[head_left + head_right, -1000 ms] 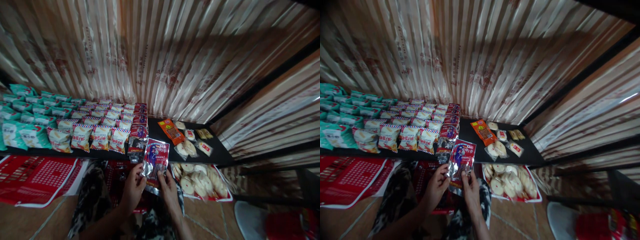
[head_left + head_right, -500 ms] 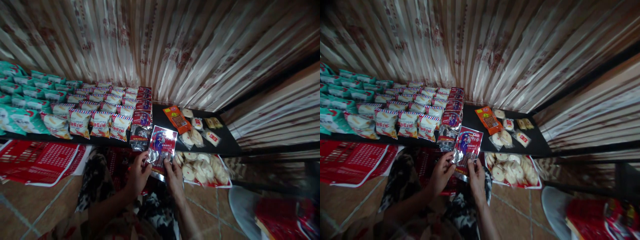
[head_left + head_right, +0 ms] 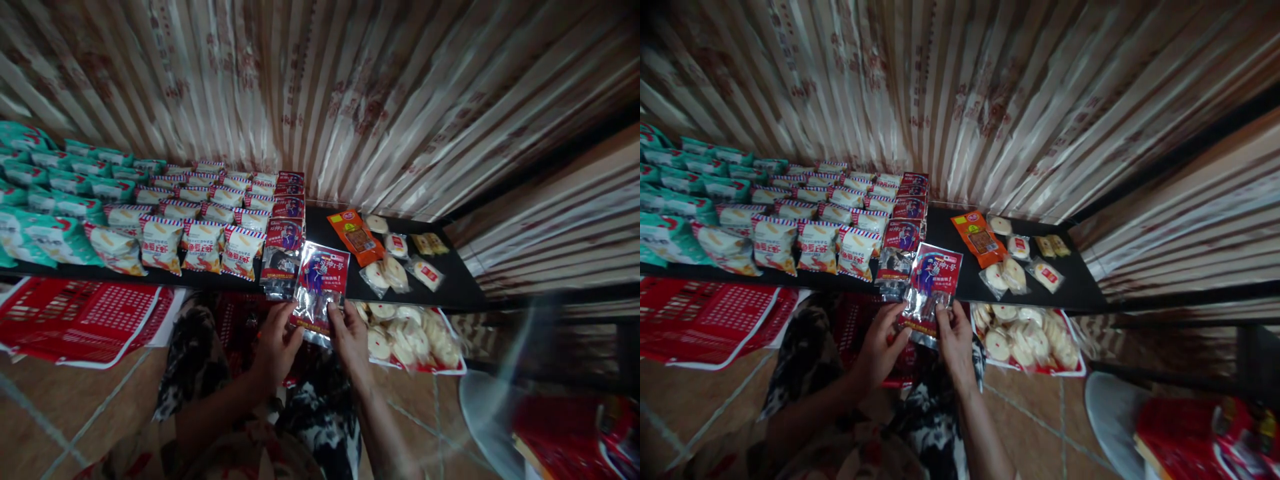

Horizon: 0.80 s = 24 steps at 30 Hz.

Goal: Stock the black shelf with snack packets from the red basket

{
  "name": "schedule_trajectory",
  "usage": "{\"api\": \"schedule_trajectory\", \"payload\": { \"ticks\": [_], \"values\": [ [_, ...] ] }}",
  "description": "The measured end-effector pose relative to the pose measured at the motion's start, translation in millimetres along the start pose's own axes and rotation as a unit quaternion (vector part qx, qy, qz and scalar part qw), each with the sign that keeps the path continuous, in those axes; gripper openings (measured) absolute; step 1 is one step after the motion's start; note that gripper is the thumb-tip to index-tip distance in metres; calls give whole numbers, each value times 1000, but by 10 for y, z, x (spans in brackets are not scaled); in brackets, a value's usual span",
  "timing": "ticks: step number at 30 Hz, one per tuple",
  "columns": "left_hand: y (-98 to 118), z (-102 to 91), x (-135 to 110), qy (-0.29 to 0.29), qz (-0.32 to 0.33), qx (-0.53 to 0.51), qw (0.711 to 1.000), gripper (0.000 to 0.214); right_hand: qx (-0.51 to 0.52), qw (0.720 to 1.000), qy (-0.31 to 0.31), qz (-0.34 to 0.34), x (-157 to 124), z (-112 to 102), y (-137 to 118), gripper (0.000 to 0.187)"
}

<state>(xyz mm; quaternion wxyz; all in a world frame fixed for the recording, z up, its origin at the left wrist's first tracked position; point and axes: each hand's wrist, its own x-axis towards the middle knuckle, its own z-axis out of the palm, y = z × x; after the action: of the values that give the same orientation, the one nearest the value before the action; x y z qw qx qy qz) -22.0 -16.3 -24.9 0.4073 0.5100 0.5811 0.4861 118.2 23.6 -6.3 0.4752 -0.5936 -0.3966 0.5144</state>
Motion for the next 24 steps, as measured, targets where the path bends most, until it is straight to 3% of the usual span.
{"api": "schedule_trajectory", "payload": {
  "ticks": [9,13,19,24],
  "values": [
    [-71,-59,205,26,74,68,995,35,-10,997,-69,-18,188,107,-204,34],
    [-16,-123,385,0,114,121,986,34,5,998,-69,-14,303,132,-364,34],
    [280,-295,878,-106,214,241,941,49,33,992,-121,-11,682,185,-634,40],
    [524,-298,1439,-106,244,358,895,60,-65,982,-101,-145,1158,331,-896,43]
  ]
}}
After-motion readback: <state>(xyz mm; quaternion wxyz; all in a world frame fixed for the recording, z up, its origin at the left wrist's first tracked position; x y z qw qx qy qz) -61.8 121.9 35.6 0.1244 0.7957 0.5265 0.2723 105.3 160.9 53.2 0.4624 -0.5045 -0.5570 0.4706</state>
